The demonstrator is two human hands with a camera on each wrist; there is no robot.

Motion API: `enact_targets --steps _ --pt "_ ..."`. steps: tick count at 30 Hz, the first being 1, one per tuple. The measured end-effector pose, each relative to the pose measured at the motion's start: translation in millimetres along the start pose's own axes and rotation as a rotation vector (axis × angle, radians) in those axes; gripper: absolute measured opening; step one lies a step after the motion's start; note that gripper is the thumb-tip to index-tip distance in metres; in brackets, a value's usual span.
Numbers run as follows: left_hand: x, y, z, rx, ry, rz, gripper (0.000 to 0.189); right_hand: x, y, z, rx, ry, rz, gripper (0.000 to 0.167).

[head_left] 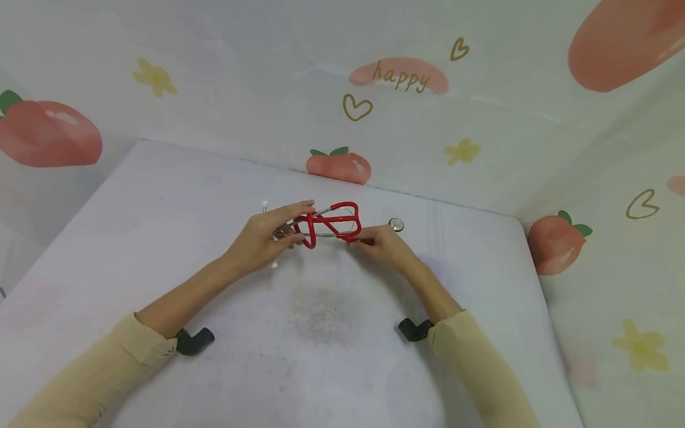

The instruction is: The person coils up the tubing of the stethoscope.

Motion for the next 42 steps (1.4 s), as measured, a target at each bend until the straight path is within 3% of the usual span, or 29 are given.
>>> enact_targets --steps 6,12,15,24,31,36,42 --pt "1.8 0.3 0.0 -0.027 -0.016 0.015 0.068 12 6.3 8 -0.045 0.070 0.010 0.024" --pt "3.0 0.2 -1.0 -0.004 -0.012 0.010 0.069 23 13.9 24 -0.185 0.140 0.033 0.030" --pt "2.6 0.5 1.1 -0.026 -0.011 0.009 0.068 26 18.7 31 -0.231 0.172 0.044 0.033" --pt "-5.0 0.2 7.0 -0.055 -0.030 -0.035 0.068 22 29.6 37 -0.227 0.170 -0.002 0.040" --pt "-19.3 -0.5 14.0 -0.090 0.030 -0.105 0.065 12 38.9 30 -0.202 0.173 -0.084 0.037" --pt "-27.6 1.0 24.0 -0.143 0.050 -0.144 0.066 7 49.8 33 -0.307 0.225 -0.149 0.037" --pt "-25.5 1.8 26.2 -0.154 0.021 -0.122 0.067 3 58.6 46 -0.461 0.254 -0.193 0.042"
Point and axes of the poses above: each hand's wrist, its own y-axis away from the middle knuckle, its own x-axis out of the palm, z = x × y, the point moved 8 cm from there along -y, towards the middle knuckle, and after that the axes turned 6 degrees about -y, right-handed, at the moved point
